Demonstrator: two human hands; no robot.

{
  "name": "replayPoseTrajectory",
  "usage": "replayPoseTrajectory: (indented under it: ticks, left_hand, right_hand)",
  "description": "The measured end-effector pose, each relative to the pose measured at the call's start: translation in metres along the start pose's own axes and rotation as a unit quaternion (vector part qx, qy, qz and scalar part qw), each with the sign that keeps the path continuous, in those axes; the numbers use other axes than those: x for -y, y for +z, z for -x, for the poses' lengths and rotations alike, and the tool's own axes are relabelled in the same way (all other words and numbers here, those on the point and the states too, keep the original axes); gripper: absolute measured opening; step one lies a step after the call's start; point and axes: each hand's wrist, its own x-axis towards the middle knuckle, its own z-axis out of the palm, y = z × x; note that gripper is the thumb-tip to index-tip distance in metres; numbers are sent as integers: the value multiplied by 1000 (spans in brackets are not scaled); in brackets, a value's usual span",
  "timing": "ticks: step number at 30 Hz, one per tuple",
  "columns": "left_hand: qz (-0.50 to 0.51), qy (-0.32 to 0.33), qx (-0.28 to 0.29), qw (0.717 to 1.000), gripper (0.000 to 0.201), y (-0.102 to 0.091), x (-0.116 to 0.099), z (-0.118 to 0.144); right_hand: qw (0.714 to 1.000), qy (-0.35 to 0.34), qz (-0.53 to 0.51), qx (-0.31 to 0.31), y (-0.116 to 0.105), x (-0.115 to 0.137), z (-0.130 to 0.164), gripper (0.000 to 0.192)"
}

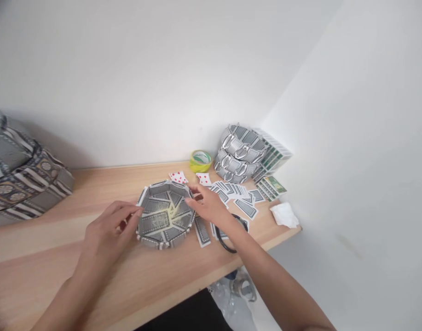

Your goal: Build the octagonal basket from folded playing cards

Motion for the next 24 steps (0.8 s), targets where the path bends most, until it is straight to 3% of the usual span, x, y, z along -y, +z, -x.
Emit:
replayPoseTrajectory:
  ticks: [6,13,19,24]
  left_hand:
    - [-37,-5,0,999,22,-3,-4,1]
    - [-63,-100,2,993,17,-7,-6,-3]
    - [-83,-107,6,991,17,-7,-4,-2]
    - [-91,-100,8,991,19,-7,-2,-3]
  right_hand:
    - [998,-51,30,18,4,6,-5,41]
    - [990,-128,52,12,15,7,-19,49]
    - [974,-185,131,16,16,9,-24,51]
    - [959,-192,207,12,21,31,-19,53]
